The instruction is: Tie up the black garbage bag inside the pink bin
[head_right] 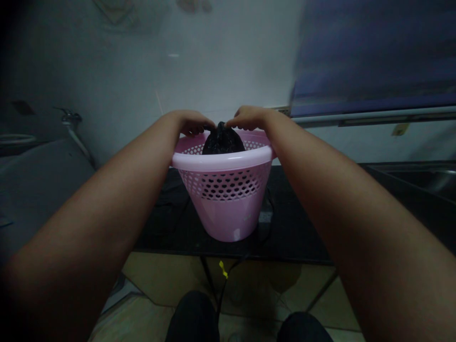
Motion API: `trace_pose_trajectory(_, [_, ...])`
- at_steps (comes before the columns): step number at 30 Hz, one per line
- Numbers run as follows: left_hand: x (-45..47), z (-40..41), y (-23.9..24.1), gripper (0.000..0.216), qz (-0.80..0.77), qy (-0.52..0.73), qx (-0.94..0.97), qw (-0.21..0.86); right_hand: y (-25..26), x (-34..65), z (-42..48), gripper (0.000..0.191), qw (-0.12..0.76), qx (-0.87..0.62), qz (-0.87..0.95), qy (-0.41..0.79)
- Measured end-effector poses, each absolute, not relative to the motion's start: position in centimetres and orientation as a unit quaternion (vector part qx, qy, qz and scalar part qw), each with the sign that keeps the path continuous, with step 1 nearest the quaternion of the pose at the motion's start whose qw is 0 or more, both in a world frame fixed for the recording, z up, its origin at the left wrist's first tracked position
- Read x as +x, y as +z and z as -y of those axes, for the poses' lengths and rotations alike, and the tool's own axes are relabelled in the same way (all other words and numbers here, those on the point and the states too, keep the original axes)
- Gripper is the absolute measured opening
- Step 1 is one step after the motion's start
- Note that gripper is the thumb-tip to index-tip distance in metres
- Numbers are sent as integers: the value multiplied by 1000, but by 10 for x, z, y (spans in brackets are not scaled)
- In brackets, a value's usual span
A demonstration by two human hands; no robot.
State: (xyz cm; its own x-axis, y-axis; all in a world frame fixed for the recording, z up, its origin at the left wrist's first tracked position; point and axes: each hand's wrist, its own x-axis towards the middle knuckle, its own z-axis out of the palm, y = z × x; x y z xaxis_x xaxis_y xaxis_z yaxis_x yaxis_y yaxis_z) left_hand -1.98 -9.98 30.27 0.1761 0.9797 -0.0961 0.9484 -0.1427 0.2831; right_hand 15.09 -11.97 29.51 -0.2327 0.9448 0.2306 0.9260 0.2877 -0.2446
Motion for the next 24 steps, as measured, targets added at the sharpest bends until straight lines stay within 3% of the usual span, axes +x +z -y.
trace_pose_trajectory(8, [-21, 99, 301, 29, -618, 34, 762, 190, 295, 152, 116, 37, 94, -597, 796, 22])
trace_pose_trajectory(16, [-21, 102, 299, 27, -586, 2, 785, 202, 293, 154, 113, 40, 55, -611, 790, 10])
trace_pose_trajectory(24, [-19, 108, 295, 22, -572, 27, 752, 326, 291, 151, 118, 31, 20, -608, 793, 26])
